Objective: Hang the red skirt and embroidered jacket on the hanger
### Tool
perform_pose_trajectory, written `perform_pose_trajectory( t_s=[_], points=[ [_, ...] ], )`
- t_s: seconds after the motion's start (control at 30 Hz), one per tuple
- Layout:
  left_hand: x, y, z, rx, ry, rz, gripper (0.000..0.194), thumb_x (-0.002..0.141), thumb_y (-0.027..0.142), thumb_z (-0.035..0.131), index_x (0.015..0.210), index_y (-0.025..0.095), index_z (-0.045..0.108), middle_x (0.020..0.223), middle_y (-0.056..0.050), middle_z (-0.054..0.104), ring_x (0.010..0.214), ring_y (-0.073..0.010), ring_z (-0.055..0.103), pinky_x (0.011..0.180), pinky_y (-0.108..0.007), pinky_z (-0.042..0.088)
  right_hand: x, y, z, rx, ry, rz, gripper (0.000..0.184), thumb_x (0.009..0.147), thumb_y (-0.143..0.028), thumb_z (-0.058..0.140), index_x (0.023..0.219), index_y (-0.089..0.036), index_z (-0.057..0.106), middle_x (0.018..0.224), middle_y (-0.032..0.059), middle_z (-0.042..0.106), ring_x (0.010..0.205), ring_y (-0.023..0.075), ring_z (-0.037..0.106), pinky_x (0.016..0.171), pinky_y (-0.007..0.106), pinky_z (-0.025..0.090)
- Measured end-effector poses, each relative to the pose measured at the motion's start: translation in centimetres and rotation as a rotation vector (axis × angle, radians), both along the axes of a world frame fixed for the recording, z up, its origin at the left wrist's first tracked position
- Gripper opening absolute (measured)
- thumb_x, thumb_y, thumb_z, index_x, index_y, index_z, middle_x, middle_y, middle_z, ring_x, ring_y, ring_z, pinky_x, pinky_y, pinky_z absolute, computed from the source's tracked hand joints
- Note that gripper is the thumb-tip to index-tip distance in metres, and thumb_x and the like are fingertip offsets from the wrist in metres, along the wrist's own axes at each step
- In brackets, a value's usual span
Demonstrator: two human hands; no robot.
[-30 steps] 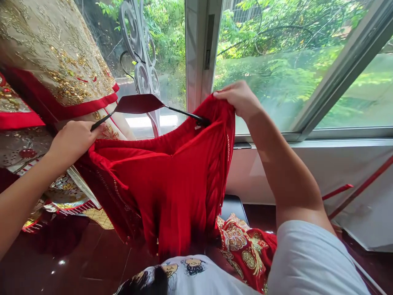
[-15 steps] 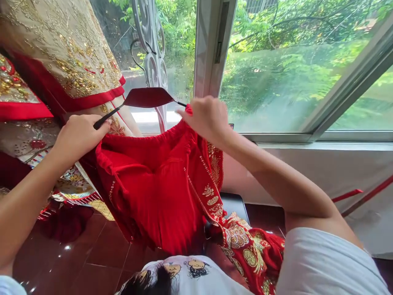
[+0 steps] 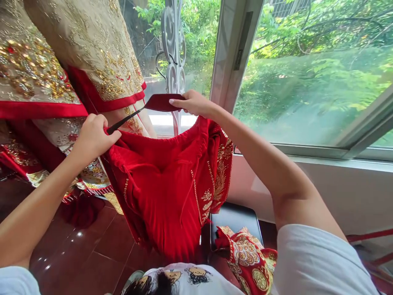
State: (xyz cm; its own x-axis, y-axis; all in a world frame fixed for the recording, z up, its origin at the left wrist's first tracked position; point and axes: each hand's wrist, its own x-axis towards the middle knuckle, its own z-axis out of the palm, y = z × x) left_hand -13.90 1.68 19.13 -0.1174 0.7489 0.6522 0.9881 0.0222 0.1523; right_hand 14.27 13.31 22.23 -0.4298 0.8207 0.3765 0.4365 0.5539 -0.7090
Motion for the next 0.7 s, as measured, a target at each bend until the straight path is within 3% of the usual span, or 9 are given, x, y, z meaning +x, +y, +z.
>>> perform_pose_trajectory(
  t_s=[0.1, 0.17, 0.27, 0.37, 0.5, 0.7],
  points=[
    [-0.5, -0.2, -0.4, -0.140, -0.154, -0.035, 0.022, 0.074, 0.039, 0.059, 0.077, 0.018, 0.054, 0.077, -0.006, 0.057, 0.078, -0.0243, 0.058, 0.074, -0.035, 0.045, 0.1, 0.3, -0.2, -0.022, 0.038, 0.025, 0.041, 0.083, -0.042, 0.067, 0.063, -0.020, 0.039, 0.049, -0.0044, 0.034, 0.046, 0.0055, 0.024, 0.039, 0.023, 0.017],
    [-1.0, 0.0, -0.5, -0.214, -0.327, -0.151, 0.025, 0.072, 0.042, 0.062, 0.076, 0.017, 0.057, 0.073, -0.004, 0.059, 0.072, -0.0208, 0.057, 0.068, -0.031, 0.044, 0.2, 0.3, -0.2, -0.029, 0.060, 0.020, 0.042, 0.083, -0.041, 0.068, 0.063, -0.021, 0.038, 0.048, -0.0051, 0.032, 0.046, 0.0055, 0.023, 0.039, 0.024, 0.016],
    [-2.0, -0.2, -0.1, -0.343, -0.594, -0.371, 0.036, 0.061, 0.045, 0.073, 0.078, 0.016, 0.065, 0.074, -0.003, 0.064, 0.070, -0.0192, 0.060, 0.063, -0.029, 0.046, 0.1, 0.0, -0.2, -0.044, 0.085, 0.010, 0.042, 0.084, -0.039, 0.067, 0.061, -0.021, 0.036, 0.047, -0.0058, 0.030, 0.045, 0.0054, 0.022, 0.039, 0.024, 0.016],
    [-2.9, -1.0, 0.9, -0.466, -0.793, -0.476, 0.043, 0.049, 0.039, 0.082, 0.083, 0.015, 0.070, 0.076, -0.003, 0.068, 0.073, -0.0194, 0.064, 0.066, -0.028, 0.050, -0.2, -0.1, -0.3, -0.053, 0.098, -0.003, 0.042, 0.086, -0.037, 0.064, 0.059, -0.021, 0.037, 0.045, -0.0055, 0.031, 0.045, 0.0052, 0.022, 0.039, 0.024, 0.016],
    [-3.4, -2.1, 2.0, -0.530, -0.842, -0.496, 0.049, 0.046, 0.025, 0.077, 0.094, 0.016, 0.071, 0.084, -0.004, 0.071, 0.082, -0.0218, 0.067, 0.071, -0.028, 0.054, -0.3, 0.1, -0.6, -0.047, 0.109, -0.004, 0.042, 0.084, -0.041, 0.066, 0.061, -0.020, 0.038, 0.046, -0.0050, 0.034, 0.044, 0.0046, 0.022, 0.038, 0.024, 0.016],
    [-3.7, -2.8, 2.2, -0.536, -0.812, -0.486, 0.056, 0.043, 0.017, 0.069, 0.099, 0.021, 0.071, 0.106, -0.009, 0.071, 0.098, -0.0269, 0.066, 0.081, -0.032, 0.054, 0.1, -0.1, -0.4, -0.046, 0.075, -0.009, 0.042, 0.083, -0.045, 0.066, 0.061, -0.021, 0.040, 0.043, -0.0057, 0.031, 0.042, 0.0051, 0.022, 0.036, 0.025, 0.016]
  ],
)
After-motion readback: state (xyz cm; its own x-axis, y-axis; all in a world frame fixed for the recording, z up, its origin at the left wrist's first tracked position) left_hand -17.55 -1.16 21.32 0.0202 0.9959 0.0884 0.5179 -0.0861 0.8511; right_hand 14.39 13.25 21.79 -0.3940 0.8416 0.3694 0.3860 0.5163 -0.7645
